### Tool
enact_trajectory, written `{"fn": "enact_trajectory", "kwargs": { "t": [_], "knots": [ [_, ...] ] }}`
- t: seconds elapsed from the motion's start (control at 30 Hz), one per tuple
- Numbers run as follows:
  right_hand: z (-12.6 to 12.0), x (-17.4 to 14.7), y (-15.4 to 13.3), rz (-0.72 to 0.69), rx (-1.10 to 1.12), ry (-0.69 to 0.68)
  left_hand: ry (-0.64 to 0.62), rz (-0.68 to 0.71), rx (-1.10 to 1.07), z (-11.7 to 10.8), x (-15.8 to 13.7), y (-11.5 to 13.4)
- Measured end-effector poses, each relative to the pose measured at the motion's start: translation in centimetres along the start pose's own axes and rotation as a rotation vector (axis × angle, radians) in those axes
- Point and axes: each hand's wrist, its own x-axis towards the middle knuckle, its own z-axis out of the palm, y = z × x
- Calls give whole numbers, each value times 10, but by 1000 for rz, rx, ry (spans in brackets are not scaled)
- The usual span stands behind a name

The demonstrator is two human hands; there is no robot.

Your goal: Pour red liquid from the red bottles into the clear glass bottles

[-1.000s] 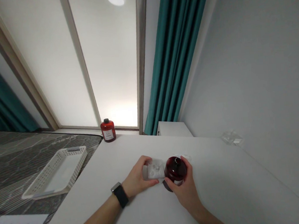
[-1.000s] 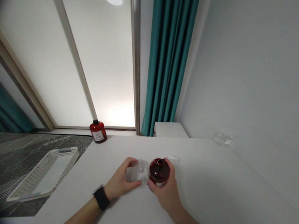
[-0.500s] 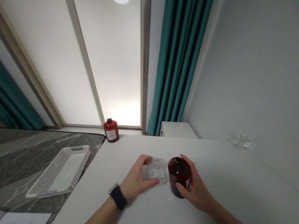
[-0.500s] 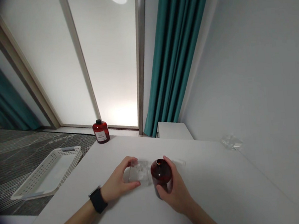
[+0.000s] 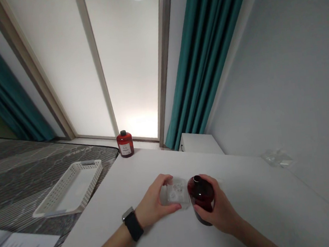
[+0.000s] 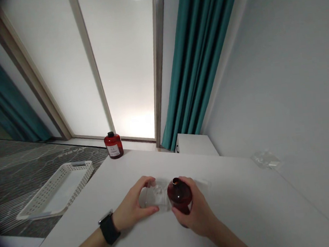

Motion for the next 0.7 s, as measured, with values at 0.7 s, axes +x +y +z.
{"fn": "enact_trajectory", "kwargs": {
  "t": [0.7],
  "knots": [
    [-55,23,-37,-31,-167,-601,-115,25,160,11,-7,0]
  ]
}}
